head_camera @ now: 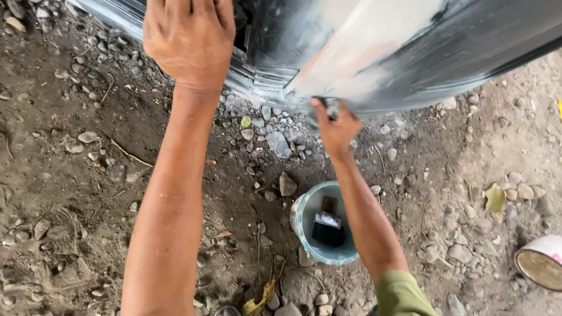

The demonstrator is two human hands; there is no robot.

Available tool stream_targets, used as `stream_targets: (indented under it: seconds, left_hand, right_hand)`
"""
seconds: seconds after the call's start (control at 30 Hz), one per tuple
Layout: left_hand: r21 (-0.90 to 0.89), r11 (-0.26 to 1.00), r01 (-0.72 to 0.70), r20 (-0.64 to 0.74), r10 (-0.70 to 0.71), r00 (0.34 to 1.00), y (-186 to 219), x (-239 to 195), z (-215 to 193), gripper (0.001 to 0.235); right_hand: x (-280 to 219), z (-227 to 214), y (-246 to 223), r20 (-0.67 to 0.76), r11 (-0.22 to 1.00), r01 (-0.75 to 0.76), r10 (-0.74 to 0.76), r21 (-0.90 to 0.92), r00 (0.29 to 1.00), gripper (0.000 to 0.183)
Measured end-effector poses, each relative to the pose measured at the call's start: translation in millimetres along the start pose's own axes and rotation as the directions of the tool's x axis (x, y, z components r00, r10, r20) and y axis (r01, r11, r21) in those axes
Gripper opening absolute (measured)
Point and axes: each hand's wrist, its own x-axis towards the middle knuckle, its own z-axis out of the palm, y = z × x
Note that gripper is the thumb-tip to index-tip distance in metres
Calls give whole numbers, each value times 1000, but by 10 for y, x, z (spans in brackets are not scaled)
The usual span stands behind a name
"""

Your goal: The person sands the front bumper of a car using a sanding block, dipping it into a bucket of water periodically. They then wipe the sanded area with their hands and a piece of newspaper.

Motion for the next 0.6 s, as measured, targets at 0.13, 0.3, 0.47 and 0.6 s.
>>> stream_targets:
  seconds: [0.13, 0.3, 0.47, 0.6]
  left_hand:
    - [5, 1000, -12, -11, 12, 1000, -25, 48, 9, 13]
    - [-6, 1000, -21, -46, 21, 999, 7, 2, -20, 17]
    - [59, 998, 17, 98, -22, 995, 10, 51, -38, 14]
    - [-29, 999, -17, -54, 16, 998, 2, 30, -31, 17]
  right_hand:
    - [68, -31, -18, 53, 997, 46, -42, -69, 998, 30]
    - [-139, 22, 159, 43, 983, -184, 182, 23, 982, 31]
    - [137, -175, -83, 51, 987, -36, 44, -154, 998, 40]
    - [-49, -80, 31, -87, 999, -17, 13, -47, 996, 36]
